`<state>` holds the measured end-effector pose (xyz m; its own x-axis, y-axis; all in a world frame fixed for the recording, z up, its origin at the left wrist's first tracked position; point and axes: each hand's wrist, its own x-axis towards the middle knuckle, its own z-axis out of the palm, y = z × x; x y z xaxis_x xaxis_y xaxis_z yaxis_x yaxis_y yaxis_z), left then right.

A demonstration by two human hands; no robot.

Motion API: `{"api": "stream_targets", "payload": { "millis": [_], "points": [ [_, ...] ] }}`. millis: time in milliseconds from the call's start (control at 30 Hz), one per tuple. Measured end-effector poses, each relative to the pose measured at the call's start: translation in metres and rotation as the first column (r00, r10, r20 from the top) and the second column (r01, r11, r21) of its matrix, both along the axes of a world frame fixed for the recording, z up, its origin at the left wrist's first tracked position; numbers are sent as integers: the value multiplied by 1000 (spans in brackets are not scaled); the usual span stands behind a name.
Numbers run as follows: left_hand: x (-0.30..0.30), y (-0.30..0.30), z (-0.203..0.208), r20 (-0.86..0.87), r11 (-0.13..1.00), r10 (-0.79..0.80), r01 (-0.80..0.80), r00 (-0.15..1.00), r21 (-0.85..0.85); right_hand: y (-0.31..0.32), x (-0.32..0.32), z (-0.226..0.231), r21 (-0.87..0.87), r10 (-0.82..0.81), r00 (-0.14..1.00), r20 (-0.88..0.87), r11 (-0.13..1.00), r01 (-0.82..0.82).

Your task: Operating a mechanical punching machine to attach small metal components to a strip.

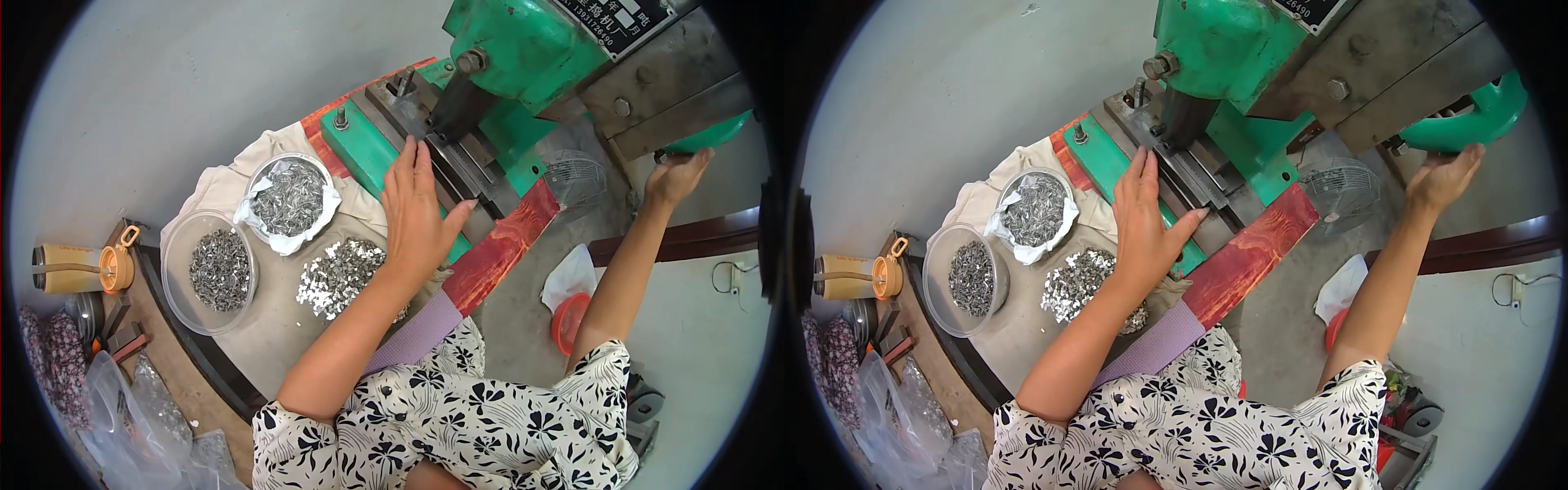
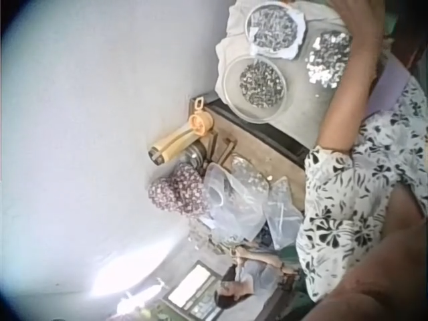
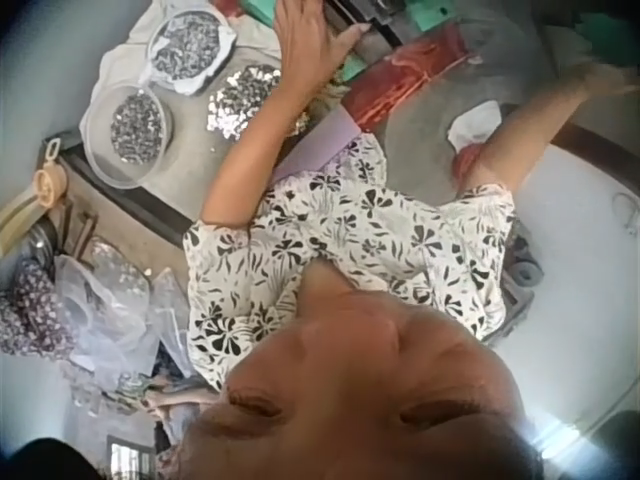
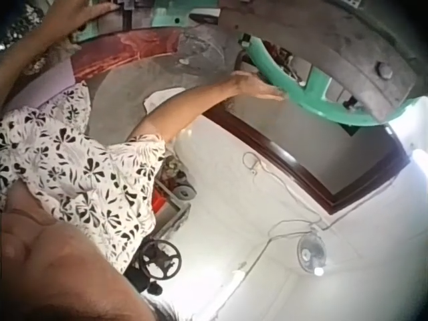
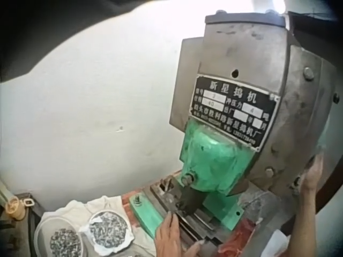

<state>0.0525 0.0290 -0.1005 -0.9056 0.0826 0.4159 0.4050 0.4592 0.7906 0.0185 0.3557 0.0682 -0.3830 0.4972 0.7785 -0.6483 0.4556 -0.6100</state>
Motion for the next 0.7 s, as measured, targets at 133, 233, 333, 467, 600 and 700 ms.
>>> {"api": "stream_targets", "payload": {
  "millis": [133, 233, 333, 467, 600, 700],
  "points": [
    [-6, -2, -2, -25, 999, 9, -8, 1000, 39, 2, -23, 1, -88, 20, 997, -75, 996, -27],
    [-7, 0, -1, -33, 999, 15, -13, 999, 41, 23, -38, -1, 21, -29, 985, -168, 999, 33],
    [-8, 0, 0, -10, 1000, 28, -28, 1000, 14, 36, -39, -3, 29, -162, 979, -121, 986, 167],
    [-8, 1, 5, -12, 998, 51, -51, 999, 27, 83, -38, -4, 308, -373, 913, -167, 860, 408],
    [-9, -3, 4, 13, 996, 78, -78, 997, 41, 69, -18, 50, 151, -108, 985, 136, 985, 88],
    [-13, -1, 9, 5, 995, 95, -95, 995, 42, 118, -15, 131, 141, -138, 946, 293, 985, 100]
  ]
}}
